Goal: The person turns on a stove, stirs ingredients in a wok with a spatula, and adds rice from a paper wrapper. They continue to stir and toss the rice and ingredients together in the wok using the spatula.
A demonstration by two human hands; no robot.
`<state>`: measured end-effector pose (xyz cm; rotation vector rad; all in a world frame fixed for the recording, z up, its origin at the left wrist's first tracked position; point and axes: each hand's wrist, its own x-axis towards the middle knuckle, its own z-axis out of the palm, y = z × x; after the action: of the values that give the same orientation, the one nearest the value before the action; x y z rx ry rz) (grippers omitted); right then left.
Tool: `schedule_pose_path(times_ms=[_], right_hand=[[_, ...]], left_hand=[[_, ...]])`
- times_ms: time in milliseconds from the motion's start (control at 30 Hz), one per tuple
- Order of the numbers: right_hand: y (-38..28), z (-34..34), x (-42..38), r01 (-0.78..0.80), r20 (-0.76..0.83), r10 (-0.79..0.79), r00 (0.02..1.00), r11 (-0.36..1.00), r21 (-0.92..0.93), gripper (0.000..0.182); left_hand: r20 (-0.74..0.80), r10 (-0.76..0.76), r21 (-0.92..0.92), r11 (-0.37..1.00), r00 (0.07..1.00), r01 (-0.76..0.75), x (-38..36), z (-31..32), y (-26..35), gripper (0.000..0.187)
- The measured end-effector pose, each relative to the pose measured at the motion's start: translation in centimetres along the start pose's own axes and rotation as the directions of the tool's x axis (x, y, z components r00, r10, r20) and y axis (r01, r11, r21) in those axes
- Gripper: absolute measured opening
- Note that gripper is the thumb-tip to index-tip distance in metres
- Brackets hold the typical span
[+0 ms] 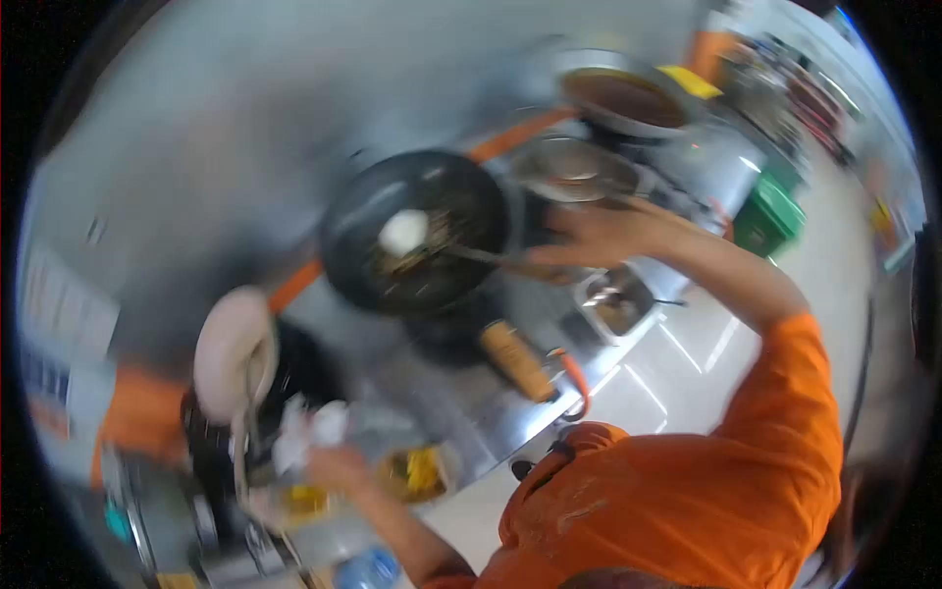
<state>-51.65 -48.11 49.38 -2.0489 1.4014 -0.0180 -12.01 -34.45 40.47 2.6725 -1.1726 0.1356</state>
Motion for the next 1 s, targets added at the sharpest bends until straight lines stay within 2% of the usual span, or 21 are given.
schedule_pose_path(times_ms=[33, 67, 100, 133, 200, 233, 267, 300, 367, 400, 433, 467, 500, 567, 600, 667, 800, 867, 900, 967, 1000], right_hand=[[0.8, 1.7, 0.4, -0.198, -0.017, 0.198, 0.980, 0.978, -0.062, 0.077], [-0.2, 2.1, 0.6, -0.283, 0.082, 0.277, 0.957, 0.956, 0.077, 0.076], [-1.3, 2.7, 0.5, -0.391, 0.186, 0.358, 0.915, 0.899, 0.198, 0.076], [-1.0, 3.6, 1.4, -0.372, 0.216, 0.332, 0.918, 0.910, 0.183, 0.076], [-0.1, 4.7, 3.4, -0.406, 0.212, 0.350, 0.913, 0.834, 0.374, 0.067], [-0.2, 4.9, 4.3, -0.397, 0.216, 0.338, 0.916, 0.841, 0.368, 0.067], [0.3, 4.7, 4.6, -0.330, 0.127, 0.307, 0.943, 0.912, 0.244, 0.054], [0.7, 4.2, 5.7, -0.268, 0.047, 0.264, 0.963, 0.958, 0.101, 0.042], [4.3, 3.2, 8.1, 0.005, -0.171, -0.050, 0.984, 0.968, -0.250, 0.029], [2.6, 1.0, 7.9, -0.009, -0.131, -0.030, 0.991, 0.957, -0.290, 0.027], [0.5, -1.6, 7.1, -0.023, -0.093, -0.008, 0.996, 0.944, -0.330, 0.026], [-0.2, -3.2, 7.3, 0.010, -0.170, -0.088, 0.981, 0.911, -0.412, 0.024], [-0.5, -4.3, 7.3, 0.033, -0.240, -0.173, 0.955, 0.870, -0.493, 0.023], [-1.8, -6.2, 8.0, 0.088, -0.214, -0.244, 0.946, 0.827, -0.556, 0.022], [-2.5, -6.7, 8.2, 0.134, -0.193, -0.312, 0.930, 0.779, -0.613, 0.021], [-4.2, -6.9, 8.5, 0.087, -0.210, -0.304, 0.929, 0.732, -0.675, 0.021], [-4.8, -8.1, 8.1, -0.015, -0.323, -0.328, 0.888, 0.682, -0.732, 0.022], [-3.5, -11.0, 8.1, 0.048, -0.260, -0.320, 0.911, 0.709, -0.704, 0.024], [-2.7, -13.0, 8.0, 0.093, -0.207, -0.306, 0.929, 0.737, -0.670, 0.026], [-1.3, -17.5, 7.7, 0.160, -0.168, -0.342, 0.925, 0.749, -0.643, 0.029], [-1.4, -18.2, 7.2, 0.175, -0.151, -0.346, 0.926, 0.748, -0.640, 0.029]], left_hand=[[0.190, -0.036, 0.043, 0.999, 0.981, 0.028, 0.0, 2.9, -2.2, 0.046], [-0.459, 0.295, -0.360, 0.801, 0.838, -0.479, -0.6, 11.5, -7.2, 0.042], [-0.151, 0.095, -0.955, 0.243, 0.984, -0.170, -3.4, 2.9, -1.5, 0.046], [-0.122, 0.089, -0.992, -0.034, 0.988, -0.120, -4.2, 3.3, -0.4, 0.043], [-0.040, 0.231, -0.993, -0.119, 0.972, -0.013, -6.2, 2.3, 0.3, 0.035], [-0.022, 0.283, -0.999, -0.034, 0.959, -0.013, -6.9, 2.4, 0.1, 0.030], [0.000, 0.340, -0.998, 0.053, 0.940, -0.019, -8.3, 2.6, -0.1, 0.025], [0.002, 0.331, -0.998, 0.054, 0.944, -0.017, -8.7, 3.2, -0.5, 0.025], [-0.017, 0.496, -0.998, 0.045, 0.868, -0.045, -9.1, 5.4, -1.5, 0.006], [-0.010, 0.488, -0.998, 0.051, 0.873, -0.040, -9.5, 6.8, -1.9, 0.006], [0.146, 0.509, -0.988, 0.023, 0.848, 0.155, -10.0, 8.3, -2.1, 0.008], [0.289, 0.535, -0.939, -0.004, 0.794, 0.344, -10.4, 9.6, -1.9, 0.015], [0.292, 0.529, -0.938, -0.005, 0.797, 0.347, -10.9, 10.5, -1.4, 0.015], [0.496, 0.360, -0.860, 0.080, 0.790, 0.503, -11.8, 11.5, 0.4, 0.024], [0.502, 0.347, -0.857, 0.078, 0.792, 0.509, -11.9, 10.3, 1.7, 0.024], [0.244, 0.418, -0.966, 0.187, 0.875, 0.180, -12.3, 8.0, 4.3, 0.023], [0.327, 0.428, -0.943, 0.097, 0.842, 0.317, -14.2, 10.5, 8.1, 0.023], [0.480, 0.444, -0.874, 0.171, 0.756, 0.455, -14.3, 10.0, 9.7, 0.038], [0.480, 0.430, -0.875, 0.168, 0.765, 0.455, -14.2, 9.6, 10.4, 0.038], [0.666, 0.496, -0.698, 0.151, 0.557, 0.700, -13.9, 9.1, 11.8, 0.038], [0.676, 0.482, -0.690, 0.148, 0.557, 0.709, -14.2, 9.6, 12.3, 0.038]])
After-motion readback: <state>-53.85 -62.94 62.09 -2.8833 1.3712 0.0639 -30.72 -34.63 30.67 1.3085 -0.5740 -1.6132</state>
